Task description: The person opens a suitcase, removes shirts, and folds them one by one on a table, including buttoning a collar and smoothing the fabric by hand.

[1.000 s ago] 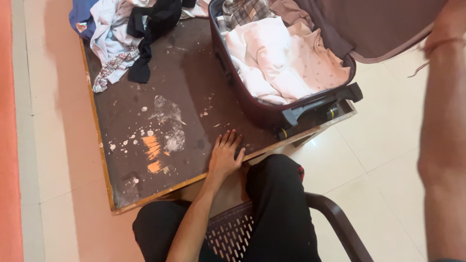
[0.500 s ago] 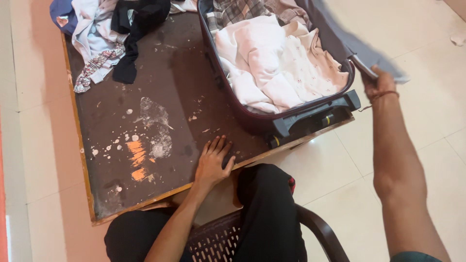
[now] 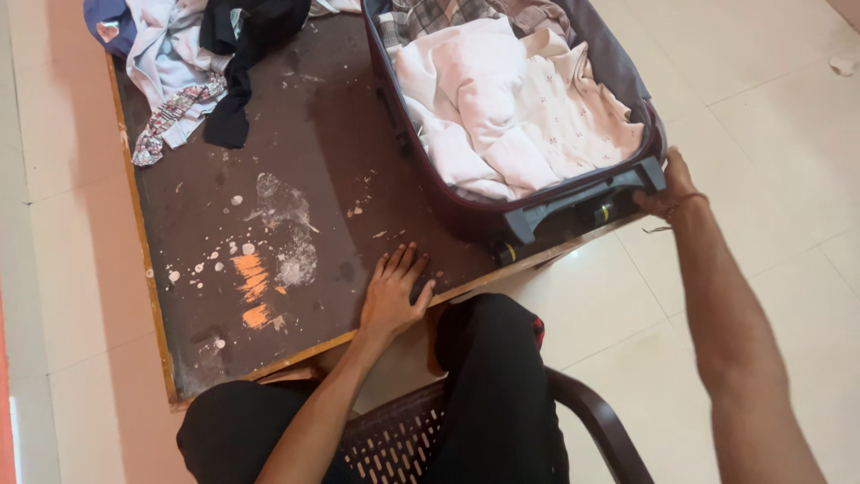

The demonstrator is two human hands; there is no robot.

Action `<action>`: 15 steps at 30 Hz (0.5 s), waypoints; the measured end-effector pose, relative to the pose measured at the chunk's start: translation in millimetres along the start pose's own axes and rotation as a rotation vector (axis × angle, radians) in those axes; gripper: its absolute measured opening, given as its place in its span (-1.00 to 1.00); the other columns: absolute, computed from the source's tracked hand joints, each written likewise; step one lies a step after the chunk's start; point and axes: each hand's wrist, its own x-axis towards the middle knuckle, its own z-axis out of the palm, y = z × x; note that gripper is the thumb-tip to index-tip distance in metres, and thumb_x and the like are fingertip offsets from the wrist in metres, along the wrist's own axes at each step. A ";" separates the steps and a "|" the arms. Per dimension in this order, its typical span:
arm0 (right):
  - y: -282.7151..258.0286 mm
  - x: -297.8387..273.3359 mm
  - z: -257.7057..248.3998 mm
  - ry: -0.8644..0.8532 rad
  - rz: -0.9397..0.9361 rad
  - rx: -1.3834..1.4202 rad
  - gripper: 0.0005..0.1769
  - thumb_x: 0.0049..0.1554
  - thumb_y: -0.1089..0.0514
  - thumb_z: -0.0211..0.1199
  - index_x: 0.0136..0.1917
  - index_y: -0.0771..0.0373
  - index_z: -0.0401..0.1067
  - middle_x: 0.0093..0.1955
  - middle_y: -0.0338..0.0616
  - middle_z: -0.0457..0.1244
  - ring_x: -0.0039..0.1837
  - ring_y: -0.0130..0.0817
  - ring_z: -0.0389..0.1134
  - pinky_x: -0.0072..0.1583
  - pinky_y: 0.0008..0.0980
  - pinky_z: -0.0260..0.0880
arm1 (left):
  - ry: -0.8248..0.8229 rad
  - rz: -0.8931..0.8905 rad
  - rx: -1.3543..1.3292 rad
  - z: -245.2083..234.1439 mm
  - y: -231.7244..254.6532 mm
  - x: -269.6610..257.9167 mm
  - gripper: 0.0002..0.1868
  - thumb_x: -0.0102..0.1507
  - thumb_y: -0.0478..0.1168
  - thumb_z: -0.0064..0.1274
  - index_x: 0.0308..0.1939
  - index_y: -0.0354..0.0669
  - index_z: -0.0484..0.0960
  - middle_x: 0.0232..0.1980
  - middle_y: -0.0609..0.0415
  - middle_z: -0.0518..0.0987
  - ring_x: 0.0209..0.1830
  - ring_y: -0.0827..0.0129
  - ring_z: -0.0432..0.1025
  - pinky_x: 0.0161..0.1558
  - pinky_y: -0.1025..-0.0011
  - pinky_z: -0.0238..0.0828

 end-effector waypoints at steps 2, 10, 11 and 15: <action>-10.9 -15.5 -16.5 -0.049 -0.431 -0.842 -0.22 0.00 -0.05 0.21 0.36 0.37 0.07 -0.03 0.11 0.29 -0.05 -0.12 0.35 -0.17 -0.25 0.49 | 0.011 0.009 -0.005 1.7 -1.2 -1.5 -0.41 0.32 0.06 -0.05 0.31 -0.24 0.52 0.48 -0.21 0.34 0.53 0.01 0.14 0.50 0.00 -0.06; -142.6 -108.8 27.8 0.218 -0.544 -0.150 -0.64 0.44 -0.05 0.05 0.06 0.31 0.38 -0.05 -0.08 0.37 -0.11 -0.42 0.41 -0.12 -0.44 0.44 | -0.024 0.010 -0.115 -4.0 0.5 -14.4 -0.57 0.35 0.02 -0.03 0.08 -0.21 0.68 0.40 -0.14 0.47 0.48 0.04 0.29 0.48 0.14 0.12; -159.5 -120.8 45.0 0.147 -0.521 -0.164 -0.67 0.40 -0.03 0.08 0.07 0.31 0.38 -0.07 -0.08 0.37 -0.12 -0.40 0.41 -0.13 -0.44 0.44 | -0.007 0.020 -0.132 -4.0 1.2 -18.8 -0.57 0.35 0.01 -0.03 0.10 -0.22 0.68 0.40 -0.15 0.47 0.48 0.04 0.27 0.48 0.14 0.10; -180.7 -140.3 121.2 -0.078 -0.606 -0.412 -0.67 0.33 0.03 0.17 0.09 0.38 0.46 -0.06 -0.05 0.39 -0.07 -0.41 0.44 -0.08 -0.44 0.48 | -0.001 0.045 -0.156 -1.2 0.5 -30.5 -0.54 0.35 -0.03 -0.03 0.20 -0.27 0.61 0.42 -0.14 0.43 0.48 0.05 0.24 0.47 0.11 0.03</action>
